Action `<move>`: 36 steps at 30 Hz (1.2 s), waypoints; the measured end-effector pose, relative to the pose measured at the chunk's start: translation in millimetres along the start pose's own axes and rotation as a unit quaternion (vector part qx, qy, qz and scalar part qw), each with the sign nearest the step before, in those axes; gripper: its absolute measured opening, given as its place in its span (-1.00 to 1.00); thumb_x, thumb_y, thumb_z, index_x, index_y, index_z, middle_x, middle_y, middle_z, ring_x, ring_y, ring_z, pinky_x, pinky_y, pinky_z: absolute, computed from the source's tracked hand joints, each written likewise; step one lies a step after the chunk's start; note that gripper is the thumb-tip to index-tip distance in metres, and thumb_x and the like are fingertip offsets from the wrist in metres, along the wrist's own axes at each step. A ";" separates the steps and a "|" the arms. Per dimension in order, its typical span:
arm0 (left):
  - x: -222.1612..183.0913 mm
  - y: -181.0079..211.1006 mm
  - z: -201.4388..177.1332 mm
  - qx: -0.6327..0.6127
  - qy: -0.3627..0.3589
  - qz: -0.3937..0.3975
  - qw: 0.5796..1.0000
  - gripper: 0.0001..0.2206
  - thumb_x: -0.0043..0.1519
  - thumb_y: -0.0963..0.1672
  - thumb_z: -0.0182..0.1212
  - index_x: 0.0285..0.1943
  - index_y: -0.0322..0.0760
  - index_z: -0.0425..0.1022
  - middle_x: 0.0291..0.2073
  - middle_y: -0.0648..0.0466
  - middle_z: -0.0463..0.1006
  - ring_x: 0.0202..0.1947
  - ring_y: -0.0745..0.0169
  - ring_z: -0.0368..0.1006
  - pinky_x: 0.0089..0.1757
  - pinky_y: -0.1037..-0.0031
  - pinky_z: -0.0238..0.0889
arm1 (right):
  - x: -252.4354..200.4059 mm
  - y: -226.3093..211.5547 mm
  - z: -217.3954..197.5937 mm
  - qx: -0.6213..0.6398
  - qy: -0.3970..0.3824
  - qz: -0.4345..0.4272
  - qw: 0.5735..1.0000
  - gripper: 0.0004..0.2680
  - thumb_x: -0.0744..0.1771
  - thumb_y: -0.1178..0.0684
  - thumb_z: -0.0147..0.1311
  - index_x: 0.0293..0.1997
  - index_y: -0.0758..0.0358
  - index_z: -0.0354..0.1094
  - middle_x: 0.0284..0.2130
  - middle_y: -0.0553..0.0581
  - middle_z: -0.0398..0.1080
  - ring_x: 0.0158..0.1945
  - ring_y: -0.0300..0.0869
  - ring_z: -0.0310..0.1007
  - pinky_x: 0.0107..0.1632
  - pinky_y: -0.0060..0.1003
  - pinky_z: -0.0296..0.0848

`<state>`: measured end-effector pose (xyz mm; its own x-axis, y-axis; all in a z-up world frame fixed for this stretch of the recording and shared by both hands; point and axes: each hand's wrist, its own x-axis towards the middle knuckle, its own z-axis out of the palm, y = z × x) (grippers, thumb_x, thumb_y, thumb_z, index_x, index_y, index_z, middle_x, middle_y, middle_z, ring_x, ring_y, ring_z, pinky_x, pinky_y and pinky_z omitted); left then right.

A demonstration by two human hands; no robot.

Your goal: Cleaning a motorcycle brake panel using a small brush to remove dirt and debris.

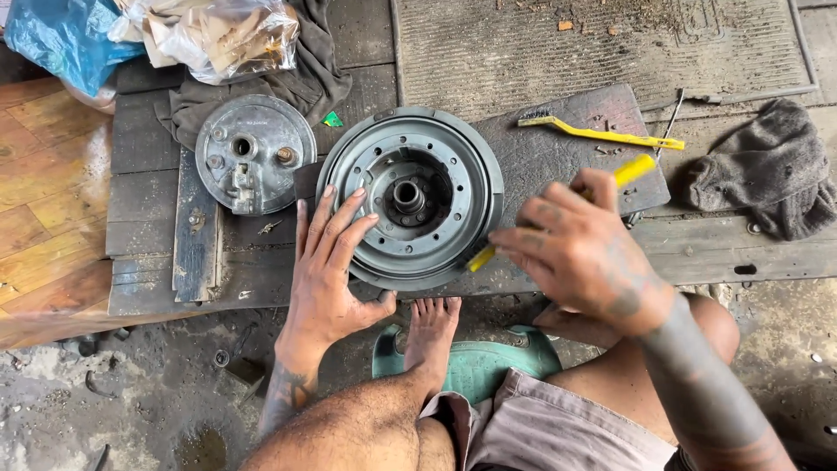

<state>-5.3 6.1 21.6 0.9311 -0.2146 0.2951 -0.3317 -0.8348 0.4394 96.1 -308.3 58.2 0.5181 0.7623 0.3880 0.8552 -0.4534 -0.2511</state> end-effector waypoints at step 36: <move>-0.7 -9.0 -2.2 0.006 -0.020 0.028 0.999 -0.27 0.11 0.05 0.23 0.48 -0.26 0.18 0.54 -0.09 0.07 0.60 -0.27 -0.20 0.44 -0.34 -0.39 | -125.2 112.8 -31.9 -0.139 0.143 0.246 0.949 -0.86 0.52 0.34 0.22 0.22 0.56 0.63 0.00 0.41 0.56 0.03 0.18 0.49 0.14 -0.01 0.35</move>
<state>-3.3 14.9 19.2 0.9166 -0.2806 0.2848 -0.3816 -0.8268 0.4133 128.2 -469.6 9.6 0.8049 0.2883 0.5187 0.4592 -0.8563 -0.2364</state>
